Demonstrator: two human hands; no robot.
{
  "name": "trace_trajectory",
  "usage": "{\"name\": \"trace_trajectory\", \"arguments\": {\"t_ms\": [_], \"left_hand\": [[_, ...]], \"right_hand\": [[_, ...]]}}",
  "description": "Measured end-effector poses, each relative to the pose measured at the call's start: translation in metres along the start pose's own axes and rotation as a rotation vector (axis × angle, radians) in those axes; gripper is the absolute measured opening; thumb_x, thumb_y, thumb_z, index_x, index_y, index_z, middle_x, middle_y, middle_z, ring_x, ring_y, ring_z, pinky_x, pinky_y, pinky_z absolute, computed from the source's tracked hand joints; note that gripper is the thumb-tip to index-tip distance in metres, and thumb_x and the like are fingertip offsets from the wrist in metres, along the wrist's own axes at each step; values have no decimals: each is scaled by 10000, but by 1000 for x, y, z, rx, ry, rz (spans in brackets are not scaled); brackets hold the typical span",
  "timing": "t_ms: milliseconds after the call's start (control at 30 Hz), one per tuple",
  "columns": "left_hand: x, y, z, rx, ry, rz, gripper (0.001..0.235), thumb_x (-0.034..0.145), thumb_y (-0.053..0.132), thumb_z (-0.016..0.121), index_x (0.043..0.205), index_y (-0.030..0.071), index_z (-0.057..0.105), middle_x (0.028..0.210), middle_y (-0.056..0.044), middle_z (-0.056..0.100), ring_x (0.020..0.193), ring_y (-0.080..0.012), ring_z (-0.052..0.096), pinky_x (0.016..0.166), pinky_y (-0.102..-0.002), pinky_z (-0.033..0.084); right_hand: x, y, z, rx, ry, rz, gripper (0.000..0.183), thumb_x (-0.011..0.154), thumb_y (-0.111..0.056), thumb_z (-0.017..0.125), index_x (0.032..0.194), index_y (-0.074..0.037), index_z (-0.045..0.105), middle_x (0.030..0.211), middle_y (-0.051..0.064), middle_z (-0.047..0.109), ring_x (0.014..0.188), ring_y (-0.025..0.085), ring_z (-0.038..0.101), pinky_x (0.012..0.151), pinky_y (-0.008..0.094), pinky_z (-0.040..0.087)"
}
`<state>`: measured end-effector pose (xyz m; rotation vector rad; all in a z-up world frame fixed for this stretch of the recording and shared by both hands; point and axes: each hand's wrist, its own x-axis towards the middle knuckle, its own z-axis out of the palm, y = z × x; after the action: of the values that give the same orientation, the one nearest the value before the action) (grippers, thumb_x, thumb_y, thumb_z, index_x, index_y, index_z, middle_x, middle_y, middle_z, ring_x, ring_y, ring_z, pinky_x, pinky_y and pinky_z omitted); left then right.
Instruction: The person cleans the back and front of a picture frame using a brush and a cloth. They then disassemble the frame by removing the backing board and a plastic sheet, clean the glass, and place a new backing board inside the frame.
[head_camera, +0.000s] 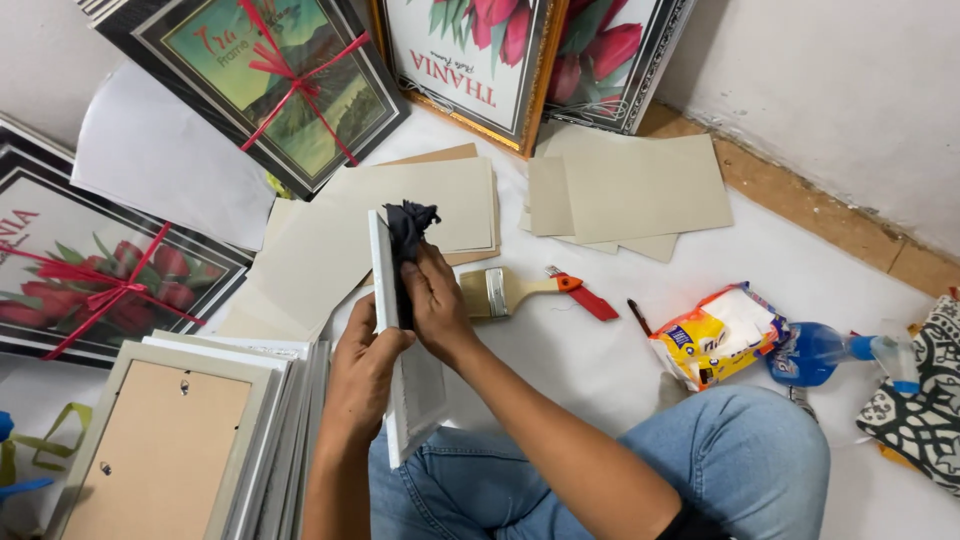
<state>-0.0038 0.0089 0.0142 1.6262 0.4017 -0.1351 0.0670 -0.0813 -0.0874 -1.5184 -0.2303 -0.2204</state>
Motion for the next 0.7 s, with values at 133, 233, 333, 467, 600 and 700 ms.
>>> {"name": "trace_trajectory", "arguments": {"t_ms": [133, 233, 333, 467, 600, 700], "left_hand": [[-4, 4, -6, -13, -2, 5, 549, 758, 127, 638, 1299, 40, 629, 1069, -185, 628, 914, -307, 614, 862, -528, 522], [-6, 8, -5, -51, -3, 27, 624, 750, 98, 517, 1359, -7, 595, 1332, -187, 651, 1162, -300, 589, 1034, -407, 420], [-4, 7, -6, -59, -23, 40, 529, 768, 117, 618, 1291, 35, 624, 1025, -149, 598, 831, -260, 577, 797, -486, 523], [-6, 13, -4, 11, -32, -33, 624, 756, 181, 621, 1358, 25, 568, 1210, -239, 603, 1066, -390, 612, 963, -571, 471], [-3, 14, -1, 89, -12, -70, 688, 743, 209, 647, 1404, 43, 547, 1328, -264, 604, 1185, -460, 626, 1011, -586, 456], [-9, 23, -7, 333, 78, -130, 651, 735, 288, 700, 1355, 107, 623, 1332, -163, 655, 1161, -371, 691, 982, -519, 521]], "right_hand": [[-17, 60, -12, -125, -184, 437, 554, 1085, -383, 412, 1463, 13, 500, 1420, 290, 557, 1348, 450, 515, 1087, 544, 439], [-55, 128, -28, -309, -330, 444, 332, 973, -275, 447, 1125, -53, 642, 1050, 138, 715, 887, 307, 661, 795, 423, 500], [-94, 124, -50, -535, -633, 582, 414, 1037, -316, 496, 1240, -15, 694, 1178, 236, 711, 1152, 399, 659, 949, 486, 535], [-122, 70, -91, -831, -910, 775, 479, 909, -409, 613, 1175, -38, 756, 1062, 212, 755, 1029, 396, 713, 834, 474, 585], [-136, 53, -133, -1021, -855, 810, 422, 836, -384, 649, 1101, -87, 792, 1065, 206, 758, 1097, 437, 693, 896, 525, 557], [-116, 0, -133, -1037, -793, 749, 554, 911, -372, 582, 1407, -130, 626, 1444, 182, 583, 1429, 484, 389, 1153, 599, 292]]}}
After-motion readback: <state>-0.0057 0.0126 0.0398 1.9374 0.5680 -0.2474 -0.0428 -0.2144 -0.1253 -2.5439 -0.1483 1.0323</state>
